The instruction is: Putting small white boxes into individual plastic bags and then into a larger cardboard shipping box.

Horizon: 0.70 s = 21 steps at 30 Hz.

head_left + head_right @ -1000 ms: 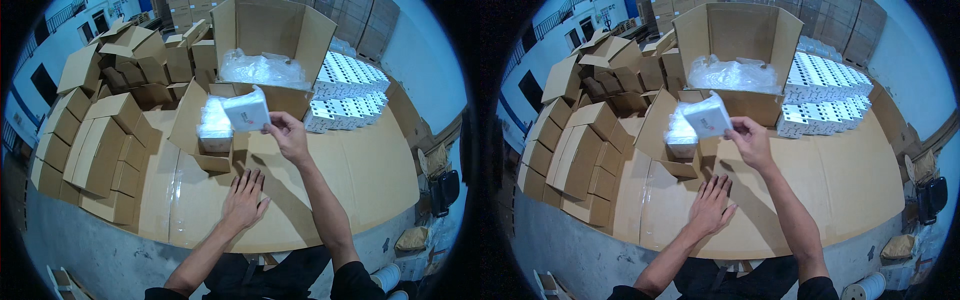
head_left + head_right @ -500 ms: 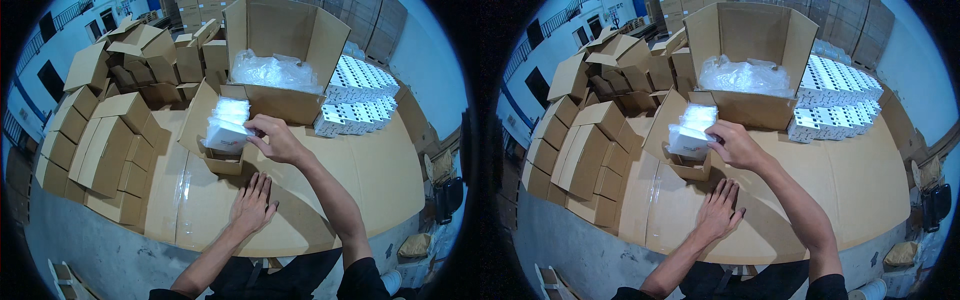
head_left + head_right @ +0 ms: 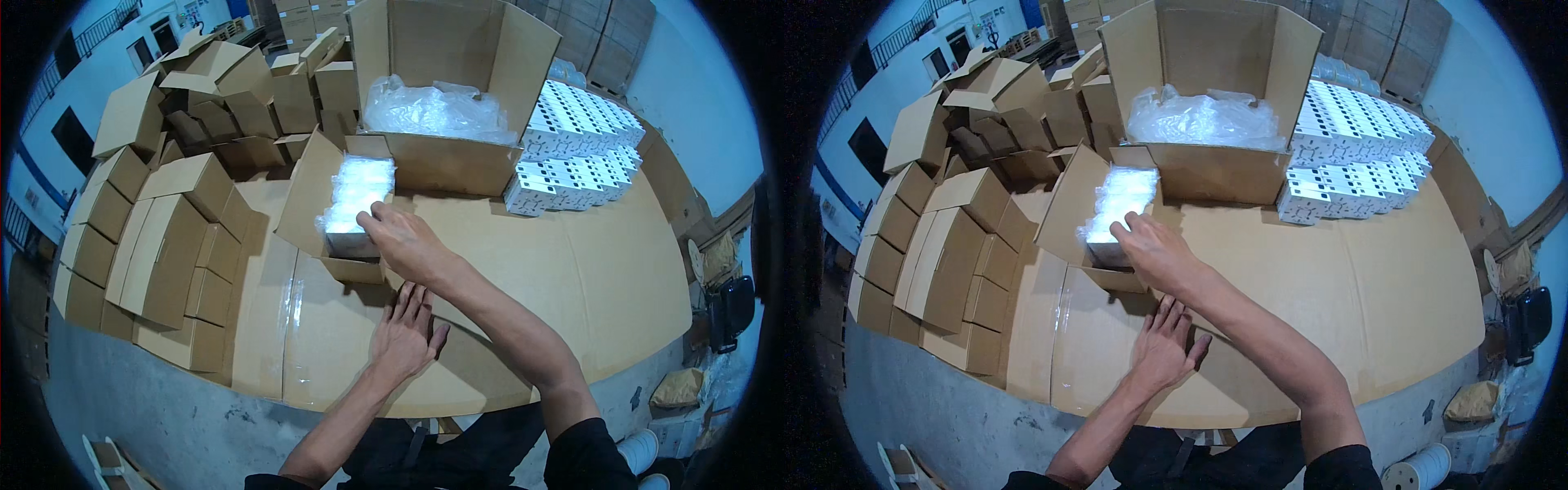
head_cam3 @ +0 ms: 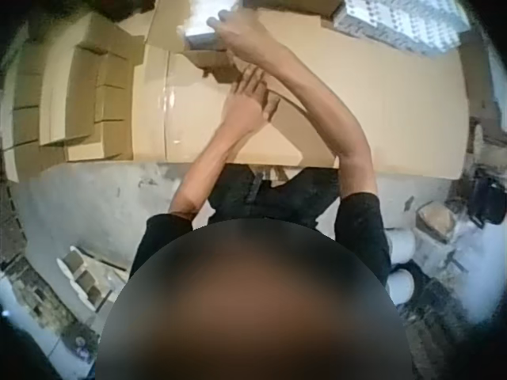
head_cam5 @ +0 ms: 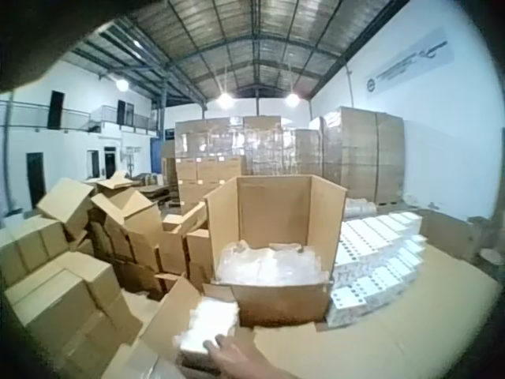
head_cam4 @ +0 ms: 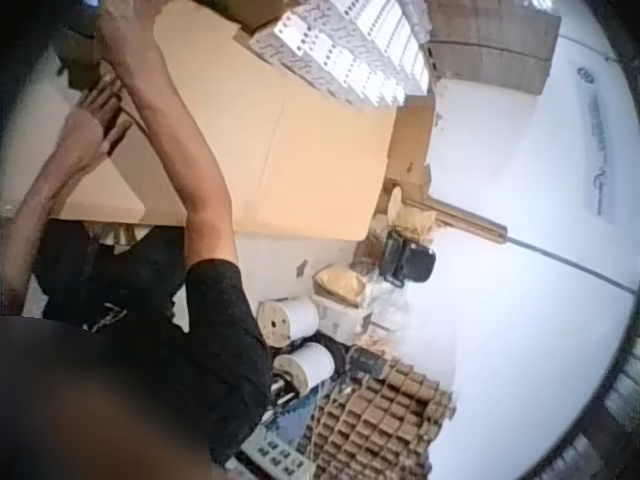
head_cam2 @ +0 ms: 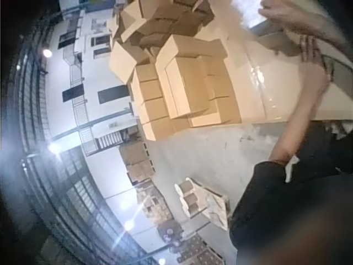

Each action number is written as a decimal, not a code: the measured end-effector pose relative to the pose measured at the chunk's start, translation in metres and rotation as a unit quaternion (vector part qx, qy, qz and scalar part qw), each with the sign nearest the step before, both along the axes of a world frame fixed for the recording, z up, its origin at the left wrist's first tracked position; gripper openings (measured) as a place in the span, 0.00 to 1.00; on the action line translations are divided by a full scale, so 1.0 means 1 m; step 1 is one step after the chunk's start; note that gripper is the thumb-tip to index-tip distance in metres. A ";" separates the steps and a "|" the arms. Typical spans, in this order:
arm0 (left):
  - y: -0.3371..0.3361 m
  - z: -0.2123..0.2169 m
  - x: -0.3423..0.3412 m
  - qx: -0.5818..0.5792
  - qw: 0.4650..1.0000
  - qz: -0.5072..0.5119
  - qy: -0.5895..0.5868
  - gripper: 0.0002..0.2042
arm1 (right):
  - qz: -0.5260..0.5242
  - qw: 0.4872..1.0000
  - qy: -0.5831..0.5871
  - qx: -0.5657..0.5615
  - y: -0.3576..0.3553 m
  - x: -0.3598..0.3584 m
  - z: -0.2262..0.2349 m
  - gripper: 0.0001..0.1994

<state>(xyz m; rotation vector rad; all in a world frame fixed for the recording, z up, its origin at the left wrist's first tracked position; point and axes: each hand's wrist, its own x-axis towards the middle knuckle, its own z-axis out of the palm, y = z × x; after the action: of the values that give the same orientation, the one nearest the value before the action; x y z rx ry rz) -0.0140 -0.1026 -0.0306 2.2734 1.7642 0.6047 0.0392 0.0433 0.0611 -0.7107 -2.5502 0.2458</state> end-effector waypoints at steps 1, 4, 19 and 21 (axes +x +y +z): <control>0.001 -0.001 0.000 0.018 1.000 -0.005 -0.002 0.31 | -0.006 1.000 -0.002 0.000 0.000 0.000 -0.003 0.15; 0.002 -0.006 0.001 0.027 1.000 -0.004 -0.015 0.30 | -0.033 0.999 -0.003 0.012 0.004 -0.002 -0.017 0.11; 0.046 0.007 0.018 0.031 0.999 -0.009 -0.002 0.33 | -0.137 0.980 0.109 -0.091 0.037 0.157 -0.022 0.23; 0.056 0.004 0.023 0.032 0.999 -0.014 -0.007 0.33 | -0.179 0.974 0.116 -0.079 0.046 0.196 -0.026 0.23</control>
<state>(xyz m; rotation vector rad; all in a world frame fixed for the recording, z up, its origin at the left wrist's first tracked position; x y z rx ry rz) 0.0087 -0.0467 -0.0267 2.3272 1.7276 0.6797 0.2350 0.0892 0.0348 -1.1146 -2.1525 0.3874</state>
